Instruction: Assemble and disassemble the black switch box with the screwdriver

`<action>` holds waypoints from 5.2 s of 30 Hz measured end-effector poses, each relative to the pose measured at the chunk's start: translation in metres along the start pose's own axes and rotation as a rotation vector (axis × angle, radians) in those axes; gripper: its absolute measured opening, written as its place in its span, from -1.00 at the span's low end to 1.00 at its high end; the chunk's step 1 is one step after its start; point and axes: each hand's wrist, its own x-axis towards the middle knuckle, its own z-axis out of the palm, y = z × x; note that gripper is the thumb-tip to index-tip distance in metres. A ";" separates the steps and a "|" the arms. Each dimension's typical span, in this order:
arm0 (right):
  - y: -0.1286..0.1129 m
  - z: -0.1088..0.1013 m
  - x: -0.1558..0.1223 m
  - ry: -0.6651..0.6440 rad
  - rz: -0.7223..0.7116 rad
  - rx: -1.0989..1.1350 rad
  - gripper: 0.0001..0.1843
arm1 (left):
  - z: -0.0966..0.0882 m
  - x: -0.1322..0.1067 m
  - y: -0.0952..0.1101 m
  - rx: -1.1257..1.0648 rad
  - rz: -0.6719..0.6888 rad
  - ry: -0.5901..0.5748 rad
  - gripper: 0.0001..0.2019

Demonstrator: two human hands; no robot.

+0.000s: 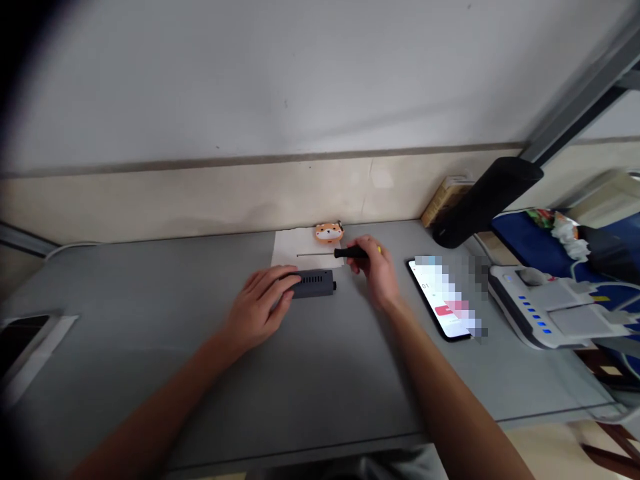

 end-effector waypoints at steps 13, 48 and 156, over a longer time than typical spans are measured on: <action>-0.011 -0.025 0.007 0.031 -0.183 0.074 -0.78 | 0.000 0.004 0.000 0.031 -0.025 -0.042 -0.67; -0.008 -0.024 0.008 0.054 -0.136 0.197 -0.81 | 0.013 0.011 0.018 0.098 0.013 -0.013 -0.67; -0.046 -0.035 -0.015 0.337 -0.572 -0.199 -0.66 | 0.015 -0.005 -0.013 -0.372 -0.549 -0.139 -0.82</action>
